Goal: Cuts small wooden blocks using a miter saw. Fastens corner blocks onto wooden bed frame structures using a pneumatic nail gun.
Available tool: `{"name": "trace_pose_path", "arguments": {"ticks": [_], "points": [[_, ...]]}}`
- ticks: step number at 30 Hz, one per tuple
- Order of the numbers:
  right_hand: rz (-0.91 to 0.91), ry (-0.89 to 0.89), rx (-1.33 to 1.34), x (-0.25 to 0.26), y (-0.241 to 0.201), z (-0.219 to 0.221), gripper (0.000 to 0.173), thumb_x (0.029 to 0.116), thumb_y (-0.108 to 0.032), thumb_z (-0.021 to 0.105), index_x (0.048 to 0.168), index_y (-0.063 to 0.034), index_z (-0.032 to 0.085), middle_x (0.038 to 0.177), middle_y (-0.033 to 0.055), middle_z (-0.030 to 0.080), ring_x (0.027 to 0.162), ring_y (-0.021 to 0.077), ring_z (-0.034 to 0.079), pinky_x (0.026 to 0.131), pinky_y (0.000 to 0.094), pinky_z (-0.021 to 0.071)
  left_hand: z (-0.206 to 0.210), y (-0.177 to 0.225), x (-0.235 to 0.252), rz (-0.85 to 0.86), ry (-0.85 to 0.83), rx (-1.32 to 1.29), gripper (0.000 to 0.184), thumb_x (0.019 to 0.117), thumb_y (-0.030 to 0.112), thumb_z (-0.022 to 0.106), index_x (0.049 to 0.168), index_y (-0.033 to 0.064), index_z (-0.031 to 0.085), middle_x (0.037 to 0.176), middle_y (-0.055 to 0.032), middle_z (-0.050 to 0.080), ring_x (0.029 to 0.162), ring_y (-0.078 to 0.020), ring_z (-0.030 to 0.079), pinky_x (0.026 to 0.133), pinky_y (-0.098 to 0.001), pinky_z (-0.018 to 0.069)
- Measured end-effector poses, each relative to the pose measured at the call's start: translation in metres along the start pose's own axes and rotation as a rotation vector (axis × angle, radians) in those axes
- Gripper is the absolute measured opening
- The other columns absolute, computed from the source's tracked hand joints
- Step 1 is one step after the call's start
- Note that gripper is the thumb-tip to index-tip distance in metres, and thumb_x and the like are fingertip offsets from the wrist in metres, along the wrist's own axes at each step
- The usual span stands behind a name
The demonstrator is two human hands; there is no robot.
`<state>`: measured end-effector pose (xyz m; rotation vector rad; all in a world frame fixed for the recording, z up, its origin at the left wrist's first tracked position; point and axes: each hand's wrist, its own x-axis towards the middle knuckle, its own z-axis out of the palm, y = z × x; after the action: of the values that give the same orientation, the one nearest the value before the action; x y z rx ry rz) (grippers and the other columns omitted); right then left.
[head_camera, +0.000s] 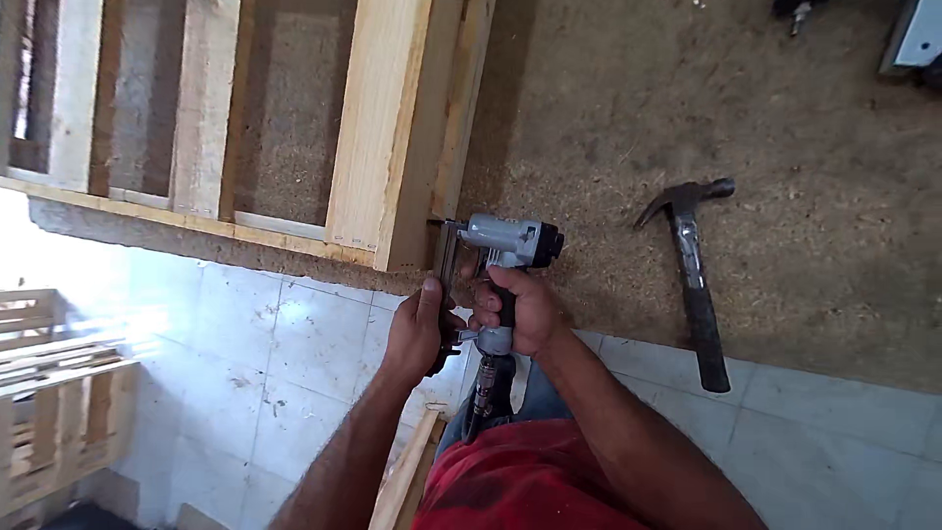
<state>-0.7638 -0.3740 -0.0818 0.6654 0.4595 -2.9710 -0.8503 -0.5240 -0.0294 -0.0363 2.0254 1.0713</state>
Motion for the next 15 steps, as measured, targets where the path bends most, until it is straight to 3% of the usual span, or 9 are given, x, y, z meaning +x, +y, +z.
{"name": "trace_pose_path", "arguments": {"ticks": [15], "points": [[-0.019,-0.022,-0.001,-0.0081,0.0090,0.0076,0.033,0.1050,-0.032,0.042,0.111,-0.0073,0.063,0.058,-0.0033,0.048,0.049,0.0116,0.054,0.061,0.0369,0.0601,-0.0094,-0.0066,-0.0078,0.009,-0.048,-0.032,0.067,0.1099,0.055,0.022,0.110,0.0018,0.063,0.080,-0.0137,0.073,0.063,-0.0241,0.071,0.056,-0.0396,0.0607]]}}
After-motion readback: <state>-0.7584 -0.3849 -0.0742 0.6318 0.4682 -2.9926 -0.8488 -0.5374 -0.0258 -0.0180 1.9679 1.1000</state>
